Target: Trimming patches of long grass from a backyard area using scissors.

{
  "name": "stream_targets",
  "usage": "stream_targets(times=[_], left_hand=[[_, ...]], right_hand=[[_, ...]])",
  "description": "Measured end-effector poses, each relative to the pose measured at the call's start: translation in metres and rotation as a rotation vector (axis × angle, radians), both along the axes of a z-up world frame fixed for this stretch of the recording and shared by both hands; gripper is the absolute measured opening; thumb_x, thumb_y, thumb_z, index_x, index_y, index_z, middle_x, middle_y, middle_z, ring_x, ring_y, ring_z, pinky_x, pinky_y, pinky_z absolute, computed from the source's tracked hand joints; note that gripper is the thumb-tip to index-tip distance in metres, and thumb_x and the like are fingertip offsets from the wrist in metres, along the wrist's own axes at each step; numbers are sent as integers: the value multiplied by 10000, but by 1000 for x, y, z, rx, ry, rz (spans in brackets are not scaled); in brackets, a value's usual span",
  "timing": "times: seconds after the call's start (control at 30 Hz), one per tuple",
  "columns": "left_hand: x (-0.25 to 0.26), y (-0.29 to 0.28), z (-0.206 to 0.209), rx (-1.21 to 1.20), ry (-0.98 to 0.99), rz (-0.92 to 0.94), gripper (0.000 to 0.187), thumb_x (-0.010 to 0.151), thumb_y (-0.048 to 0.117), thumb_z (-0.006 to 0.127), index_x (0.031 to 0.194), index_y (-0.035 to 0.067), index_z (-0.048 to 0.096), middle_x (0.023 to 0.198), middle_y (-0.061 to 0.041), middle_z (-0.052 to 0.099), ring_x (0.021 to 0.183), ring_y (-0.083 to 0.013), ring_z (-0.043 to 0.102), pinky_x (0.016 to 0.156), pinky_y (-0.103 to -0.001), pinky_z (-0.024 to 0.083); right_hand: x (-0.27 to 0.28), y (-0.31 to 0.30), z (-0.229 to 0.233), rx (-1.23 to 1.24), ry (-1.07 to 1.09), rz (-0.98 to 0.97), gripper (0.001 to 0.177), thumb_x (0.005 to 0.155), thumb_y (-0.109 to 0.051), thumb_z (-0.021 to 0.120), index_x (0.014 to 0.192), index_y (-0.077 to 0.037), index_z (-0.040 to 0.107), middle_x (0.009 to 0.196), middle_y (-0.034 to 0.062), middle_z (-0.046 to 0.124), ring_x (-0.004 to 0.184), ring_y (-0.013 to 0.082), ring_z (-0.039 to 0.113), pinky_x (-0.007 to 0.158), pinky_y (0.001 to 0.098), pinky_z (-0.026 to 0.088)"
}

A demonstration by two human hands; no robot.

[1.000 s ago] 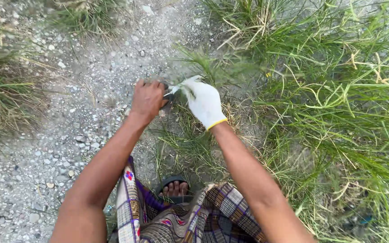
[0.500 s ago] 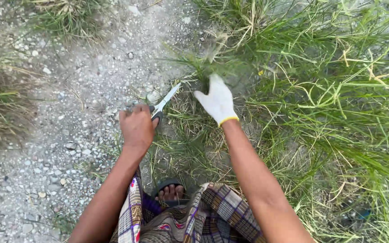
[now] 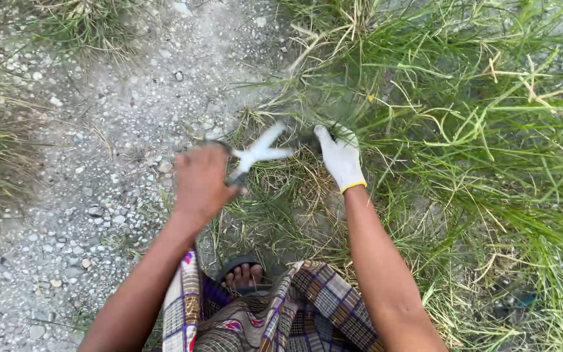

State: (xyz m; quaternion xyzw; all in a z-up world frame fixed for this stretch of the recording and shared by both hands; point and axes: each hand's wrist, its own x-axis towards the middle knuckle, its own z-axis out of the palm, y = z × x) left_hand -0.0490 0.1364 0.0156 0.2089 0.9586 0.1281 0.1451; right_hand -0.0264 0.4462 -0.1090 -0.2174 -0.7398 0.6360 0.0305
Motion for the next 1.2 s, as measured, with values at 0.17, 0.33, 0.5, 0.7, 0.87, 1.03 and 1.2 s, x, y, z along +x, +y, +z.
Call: stream_targets(times=[0.17,0.33,0.5,0.7,0.87,1.03,1.2], left_hand=[[6,36,-40,-54,111,-168,776,647,473,909,1166,8,568,1106,-118,557,1097,-281,526,970,-484,370],[-15,65,-54,-113,141,-232,692,676,439,899,1134,36,572,1092,-98,538,1100,-261,516,936,-438,397],[-28,88,-76,-85,263,-249,681,668,472,895,1086,34,585,1057,-114,562,1071,-278,549,919,-429,417],[-36,88,-82,-100,262,-316,629,638,440,876,1054,38,628,988,-105,652,959,-259,647,945,-417,427],[-21,77,-167,-119,217,-370,201,943,200,746,1059,52,674,825,-102,682,701,-221,682,975,-427,438],[5,45,-76,-64,98,-200,243,832,147,770,1049,95,673,823,-73,709,759,-225,712,1093,-533,371],[25,22,-43,-60,-26,-41,524,768,354,857,1106,21,634,1057,-128,670,976,-242,668,894,-421,412]], right_hand=[[10,-8,11,-195,100,-73,204,938,-58,707,1121,32,713,1045,51,773,951,126,708,907,270,564],[12,-22,54,445,-15,-19,196,944,33,698,1135,43,741,992,85,758,884,125,721,810,219,539],[17,-21,46,-51,56,-85,240,924,94,638,1149,73,721,1016,94,743,870,113,674,780,212,561],[37,-48,89,836,224,121,150,930,-32,731,1065,-13,794,933,123,757,843,212,711,762,279,538],[50,-67,76,5,150,-87,188,974,-28,669,1133,5,763,984,111,767,854,172,716,742,275,536],[73,-77,85,803,466,252,236,885,-50,677,1108,-55,757,977,92,764,890,207,714,805,300,552],[104,-69,79,738,203,292,169,945,-104,727,1104,-86,781,923,54,761,804,130,701,721,260,551]])
